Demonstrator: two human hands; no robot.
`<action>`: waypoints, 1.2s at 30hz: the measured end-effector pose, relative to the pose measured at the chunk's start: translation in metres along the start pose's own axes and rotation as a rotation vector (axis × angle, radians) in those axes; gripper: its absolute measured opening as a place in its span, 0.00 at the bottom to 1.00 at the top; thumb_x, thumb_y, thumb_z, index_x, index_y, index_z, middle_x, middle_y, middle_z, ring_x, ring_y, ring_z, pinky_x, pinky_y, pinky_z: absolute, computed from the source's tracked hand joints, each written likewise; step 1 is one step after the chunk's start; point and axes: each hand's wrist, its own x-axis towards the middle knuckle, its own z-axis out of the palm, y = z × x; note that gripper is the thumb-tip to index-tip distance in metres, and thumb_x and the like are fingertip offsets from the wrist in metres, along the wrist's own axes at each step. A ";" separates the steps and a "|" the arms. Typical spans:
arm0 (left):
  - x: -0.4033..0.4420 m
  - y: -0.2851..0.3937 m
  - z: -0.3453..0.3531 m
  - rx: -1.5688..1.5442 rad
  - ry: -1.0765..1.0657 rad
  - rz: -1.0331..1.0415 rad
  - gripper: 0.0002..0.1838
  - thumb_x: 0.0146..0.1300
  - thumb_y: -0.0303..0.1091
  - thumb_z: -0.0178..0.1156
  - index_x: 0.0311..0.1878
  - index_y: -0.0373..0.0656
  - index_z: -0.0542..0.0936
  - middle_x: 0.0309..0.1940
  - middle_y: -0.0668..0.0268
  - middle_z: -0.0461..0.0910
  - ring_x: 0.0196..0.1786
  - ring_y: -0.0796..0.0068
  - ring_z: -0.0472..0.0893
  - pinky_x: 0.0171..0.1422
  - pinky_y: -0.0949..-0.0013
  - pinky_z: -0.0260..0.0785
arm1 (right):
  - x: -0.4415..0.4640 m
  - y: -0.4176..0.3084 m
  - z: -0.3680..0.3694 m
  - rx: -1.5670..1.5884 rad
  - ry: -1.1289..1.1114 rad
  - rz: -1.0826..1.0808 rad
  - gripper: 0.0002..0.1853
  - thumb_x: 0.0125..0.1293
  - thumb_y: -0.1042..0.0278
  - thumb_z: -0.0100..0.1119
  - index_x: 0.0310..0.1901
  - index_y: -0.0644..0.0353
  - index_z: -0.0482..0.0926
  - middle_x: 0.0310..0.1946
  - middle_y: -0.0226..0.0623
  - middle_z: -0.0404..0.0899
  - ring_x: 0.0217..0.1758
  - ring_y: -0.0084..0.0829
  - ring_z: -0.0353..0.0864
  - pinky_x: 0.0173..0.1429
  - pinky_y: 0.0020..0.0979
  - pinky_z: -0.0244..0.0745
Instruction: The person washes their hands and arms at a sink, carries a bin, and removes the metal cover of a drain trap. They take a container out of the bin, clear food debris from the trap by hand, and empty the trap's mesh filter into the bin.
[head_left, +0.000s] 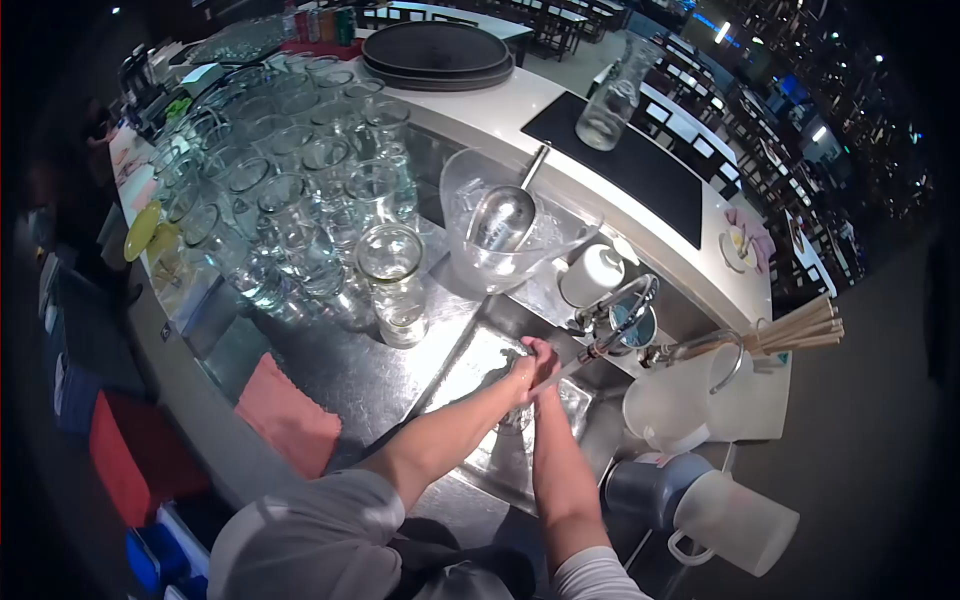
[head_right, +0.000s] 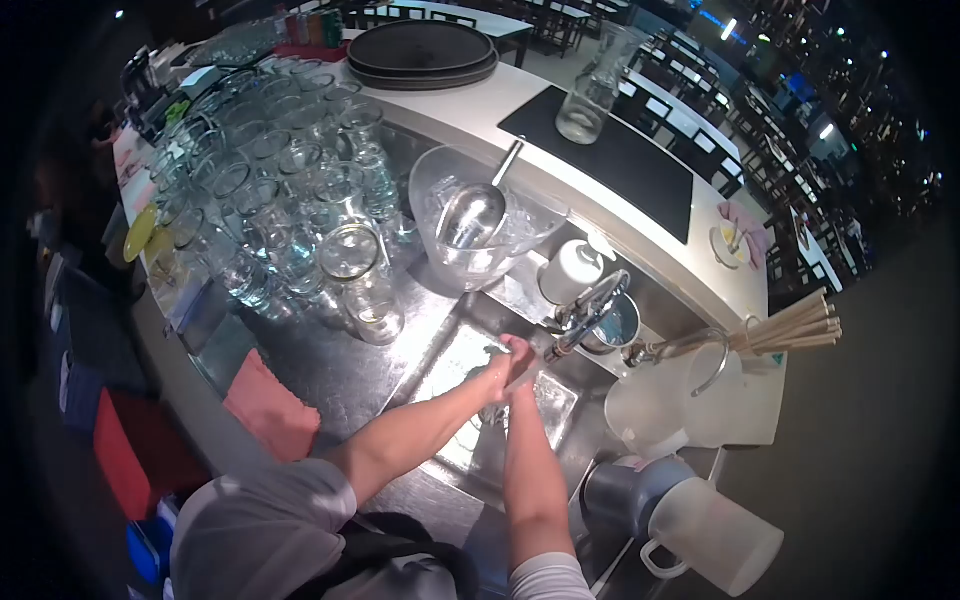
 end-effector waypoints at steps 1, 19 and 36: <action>-0.008 0.005 0.002 0.071 0.102 0.039 0.19 0.64 0.47 0.53 0.47 0.39 0.75 0.41 0.59 0.78 0.39 0.63 0.80 0.45 0.61 0.73 | 0.023 0.016 0.003 0.084 -0.014 0.115 0.10 0.64 0.70 0.49 0.35 0.66 0.80 0.37 0.40 0.81 0.41 0.32 0.79 0.49 0.30 0.73; -0.141 0.031 0.072 0.781 -0.033 0.216 0.57 0.51 0.42 0.65 0.73 0.38 0.34 0.69 0.38 0.48 0.73 0.52 0.53 0.71 0.61 0.52 | -0.003 0.000 -0.029 -0.518 -0.500 0.297 0.10 0.64 0.67 0.49 0.36 0.65 0.75 0.34 0.41 0.77 0.38 0.34 0.76 0.45 0.31 0.73; 0.002 0.016 0.003 0.677 0.206 0.241 0.18 0.68 0.45 0.47 0.41 0.39 0.78 0.39 0.61 0.78 0.46 0.67 0.75 0.54 0.63 0.66 | -0.019 0.014 0.025 0.601 0.155 0.290 0.13 0.66 0.64 0.49 0.45 0.65 0.69 0.46 0.46 0.70 0.48 0.38 0.72 0.51 0.35 0.72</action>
